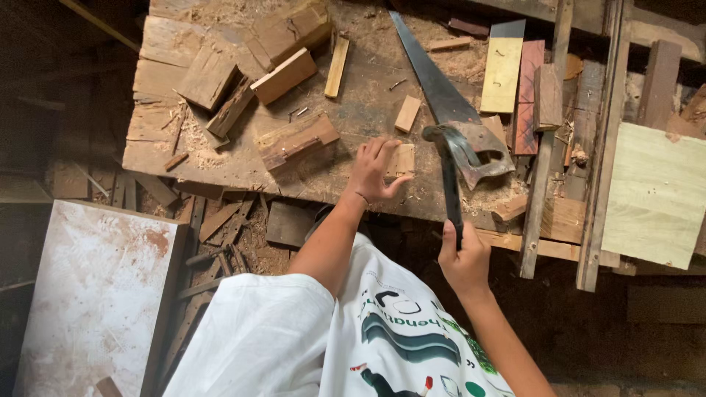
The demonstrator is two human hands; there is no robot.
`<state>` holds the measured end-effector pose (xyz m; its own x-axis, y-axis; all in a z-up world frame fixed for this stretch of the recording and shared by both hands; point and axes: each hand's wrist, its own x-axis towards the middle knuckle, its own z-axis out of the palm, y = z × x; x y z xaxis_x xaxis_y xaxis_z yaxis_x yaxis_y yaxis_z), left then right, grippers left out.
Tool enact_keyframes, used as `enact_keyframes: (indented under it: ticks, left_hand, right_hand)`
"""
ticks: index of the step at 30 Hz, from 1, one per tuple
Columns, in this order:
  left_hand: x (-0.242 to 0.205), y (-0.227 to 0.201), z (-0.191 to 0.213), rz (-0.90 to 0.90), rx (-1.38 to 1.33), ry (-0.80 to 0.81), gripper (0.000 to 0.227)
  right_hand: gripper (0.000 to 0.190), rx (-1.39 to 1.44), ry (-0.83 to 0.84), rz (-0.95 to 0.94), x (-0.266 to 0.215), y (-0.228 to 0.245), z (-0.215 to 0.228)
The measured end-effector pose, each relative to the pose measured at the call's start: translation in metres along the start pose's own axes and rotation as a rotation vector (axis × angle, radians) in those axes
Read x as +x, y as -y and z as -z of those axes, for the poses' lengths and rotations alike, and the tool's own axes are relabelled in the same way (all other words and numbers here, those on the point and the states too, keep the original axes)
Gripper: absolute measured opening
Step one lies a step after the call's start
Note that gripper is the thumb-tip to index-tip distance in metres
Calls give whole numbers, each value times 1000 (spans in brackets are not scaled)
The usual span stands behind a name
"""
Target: The person hammers nails into small wooden blocks on a workbench. They repeatedly pick up nails, position them on the wood, and strike them with a hammer to secure the pieces.
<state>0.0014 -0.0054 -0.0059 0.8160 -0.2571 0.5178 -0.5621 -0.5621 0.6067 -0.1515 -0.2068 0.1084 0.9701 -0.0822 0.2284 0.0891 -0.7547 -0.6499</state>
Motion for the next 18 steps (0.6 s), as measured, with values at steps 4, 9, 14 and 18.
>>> enact_keyframes:
  ticks: [4,9,14,18]
  left_hand:
    - [1,3,-8,18,-2,31,77]
    - [-2,4,-13,4,22,23,75]
    - [0,4,-7,2,19,-18,78]
    - [2,0,-8,40,29,35,77]
  right_hand:
    - [30,-102,96,-54,5,0,-4]
    - [34,-143,187,-147,4,7,-3]
    - [35,-94,3,47,11,17,-1]
    - [35,-239,172,-115,26,15,5]
